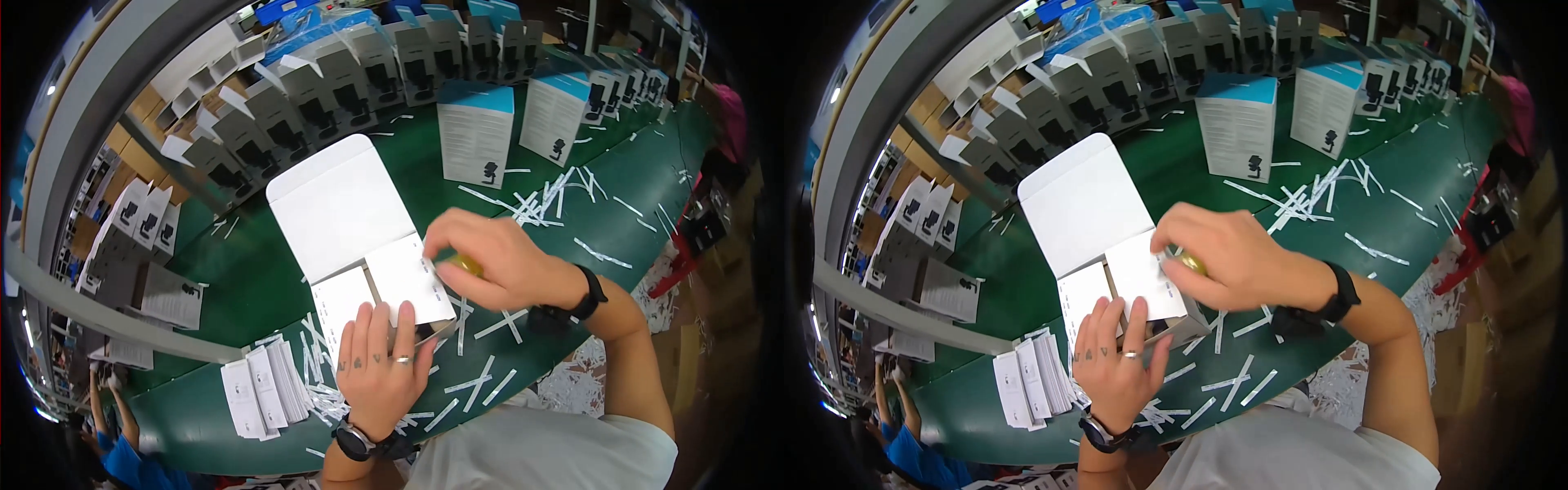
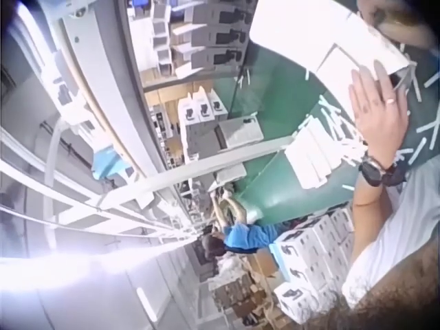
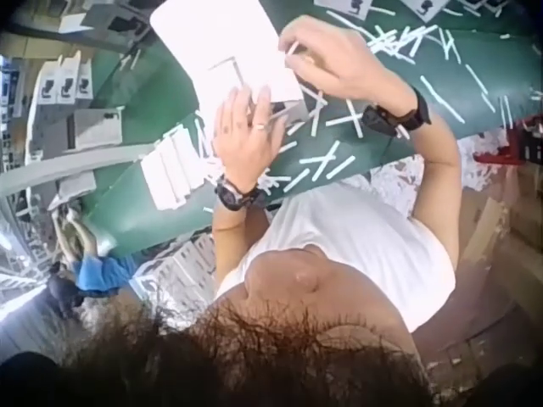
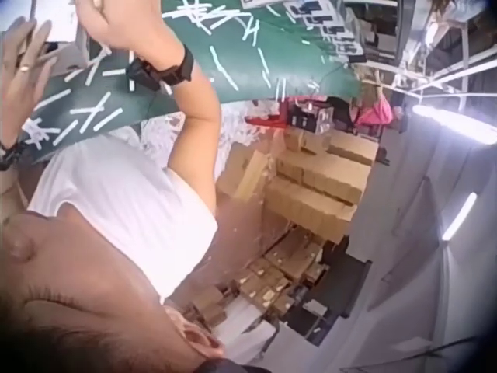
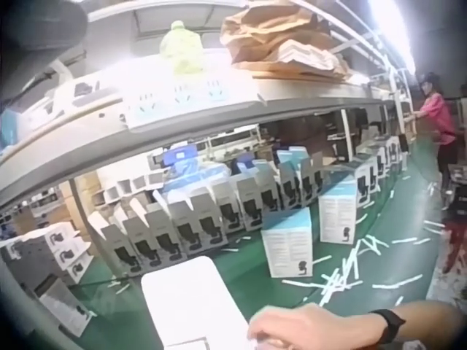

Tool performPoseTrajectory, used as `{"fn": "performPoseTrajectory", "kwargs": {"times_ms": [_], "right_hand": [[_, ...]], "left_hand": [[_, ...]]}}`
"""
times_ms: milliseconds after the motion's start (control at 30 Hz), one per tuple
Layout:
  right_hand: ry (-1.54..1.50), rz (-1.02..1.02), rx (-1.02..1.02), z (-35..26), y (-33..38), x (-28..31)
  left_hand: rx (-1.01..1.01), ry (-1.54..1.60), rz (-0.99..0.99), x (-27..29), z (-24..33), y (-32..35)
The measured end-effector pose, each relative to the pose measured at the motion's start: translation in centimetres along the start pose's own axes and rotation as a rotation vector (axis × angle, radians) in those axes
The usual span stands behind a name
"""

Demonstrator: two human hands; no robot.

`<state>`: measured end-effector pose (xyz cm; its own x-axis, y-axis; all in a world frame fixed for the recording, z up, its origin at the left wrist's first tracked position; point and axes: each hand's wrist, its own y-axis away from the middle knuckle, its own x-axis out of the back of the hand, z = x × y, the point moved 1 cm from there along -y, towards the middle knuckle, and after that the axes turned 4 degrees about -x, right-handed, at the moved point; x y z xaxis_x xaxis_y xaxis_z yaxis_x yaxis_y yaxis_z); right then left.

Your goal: The person packages items by hand, placing a manual into a box, closing the lid, and applying a sticker to seal it. This process is repeated for several boxes before each finished package is set aside.

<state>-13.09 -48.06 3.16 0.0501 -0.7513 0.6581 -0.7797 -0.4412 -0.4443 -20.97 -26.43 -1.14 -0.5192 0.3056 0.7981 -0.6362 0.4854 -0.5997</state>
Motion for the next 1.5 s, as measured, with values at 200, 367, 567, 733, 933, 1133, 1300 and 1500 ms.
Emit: {"fn": "performPoseTrajectory", "kwargs": {"times_ms": [200,367,567,733,933,1133,1300,1500], "right_hand": [[0.255,0.097,-0.074,1.5,-1.5,-0.5],[0.296,0.121,-0.096,1.6,-1.6,-0.7],[0.129,0.074,-0.058,-0.4,-2.7,-1.9],[0.102,-0.055,0.125,-4.2,-6.3,-5.1],[0.294,-0.316,0.098,-5.1,-8.6,-8.7],[-0.133,-0.39,0.028,-4.1,-9.3,-8.8],[-0.727,0.038,0.008,-0.7,-10.3,-2.7],[0.216,-0.034,-0.466,10.3,-9.8,2.1]], "left_hand": [[0.031,0.047,0.052,0.0,0.5,-0.4],[0.022,0.032,0.047,-0.2,0.4,-0.5],[0.022,0.011,0.059,-0.9,0.1,-0.3],[0.013,0.031,0.146,-1.2,0.1,0.4],[-0.03,0.039,0.186,-1.8,-0.5,0.7],[-0.017,-0.001,0.16,-1.7,-0.3,0.9],[-0.017,-0.023,0.128,-1.6,-1.2,0.8],[-0.082,0.194,-0.105,1.7,-3.0,-0.8]]}}
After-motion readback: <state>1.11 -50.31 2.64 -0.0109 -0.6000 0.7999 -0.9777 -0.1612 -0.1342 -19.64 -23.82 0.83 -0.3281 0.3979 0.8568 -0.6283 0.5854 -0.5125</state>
